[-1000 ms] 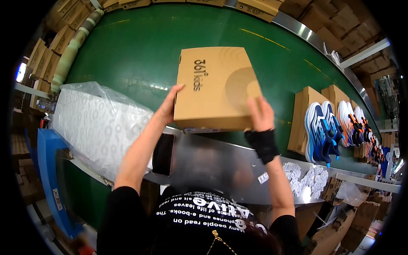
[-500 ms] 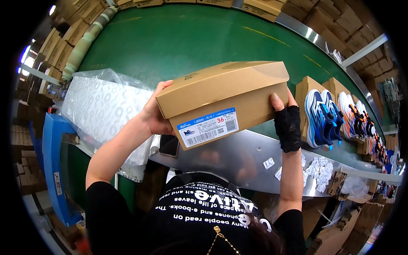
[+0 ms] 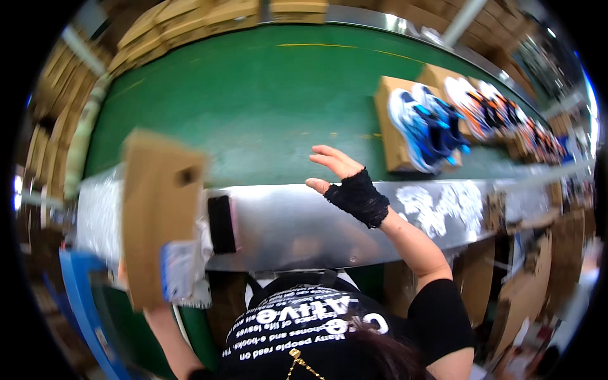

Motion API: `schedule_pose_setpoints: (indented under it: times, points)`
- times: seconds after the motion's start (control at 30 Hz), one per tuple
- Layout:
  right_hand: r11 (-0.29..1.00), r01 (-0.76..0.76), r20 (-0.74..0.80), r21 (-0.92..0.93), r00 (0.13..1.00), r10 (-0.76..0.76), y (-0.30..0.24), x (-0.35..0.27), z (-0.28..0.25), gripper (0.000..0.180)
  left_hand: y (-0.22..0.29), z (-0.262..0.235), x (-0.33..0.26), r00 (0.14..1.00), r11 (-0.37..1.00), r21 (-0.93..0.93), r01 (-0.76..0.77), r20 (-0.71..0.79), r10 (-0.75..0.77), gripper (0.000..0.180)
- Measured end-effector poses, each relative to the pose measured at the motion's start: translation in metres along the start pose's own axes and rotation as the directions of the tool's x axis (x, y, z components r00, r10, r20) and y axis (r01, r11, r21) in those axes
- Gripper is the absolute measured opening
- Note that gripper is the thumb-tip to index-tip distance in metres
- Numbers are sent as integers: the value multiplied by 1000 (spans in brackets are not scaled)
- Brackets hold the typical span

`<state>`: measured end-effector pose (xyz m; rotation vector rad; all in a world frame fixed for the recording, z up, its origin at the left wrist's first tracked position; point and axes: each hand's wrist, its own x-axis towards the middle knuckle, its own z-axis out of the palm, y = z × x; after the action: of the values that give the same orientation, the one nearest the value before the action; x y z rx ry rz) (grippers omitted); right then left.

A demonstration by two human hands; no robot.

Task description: The person places shoes into cardboard boxes, wraps them in paper, and closes the lids before placing the boxes on a conveyor belt.

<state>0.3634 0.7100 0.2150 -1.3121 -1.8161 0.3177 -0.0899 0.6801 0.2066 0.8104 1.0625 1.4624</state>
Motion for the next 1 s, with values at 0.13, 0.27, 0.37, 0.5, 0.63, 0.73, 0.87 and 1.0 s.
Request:
schedule_pose_setpoints:
  times: [0.13,0.27,0.37,0.5,0.63,0.73,0.87,1.0]
  points:
    - [865,-22,-198,-502,976,-90,63,-50,-61,26,19,-57,-62,868,898,-439,-16,-452,-205,60]
    - [522,-276,-253,-807,960,117,85,-73,-138,43,2,-151,-74,696,912,-398,-98,-682,-223,69]
    - [257,-471,-251,-844,770,586,110,-72,-174,58,-15,-209,-74,535,881,-454,132,-716,-449,67]
    - [465,-513,14,-722,662,750,124,-45,-200,63,-23,-148,-65,612,921,-303,247,-688,-390,95]
    - [487,-621,-19,-614,629,777,87,-25,-197,65,-74,-100,-20,846,929,25,370,-422,-326,69]
    - [595,-572,0,-565,720,694,46,-14,-185,65,-78,7,-17,936,853,386,352,-143,-321,47]
    - [748,-470,197,-468,770,607,-28,7,-163,54,-73,147,-5,926,851,525,22,310,-214,34]
    - [908,-248,409,-338,830,379,-75,17,-136,61,-48,263,3,776,843,295,-450,596,206,38]
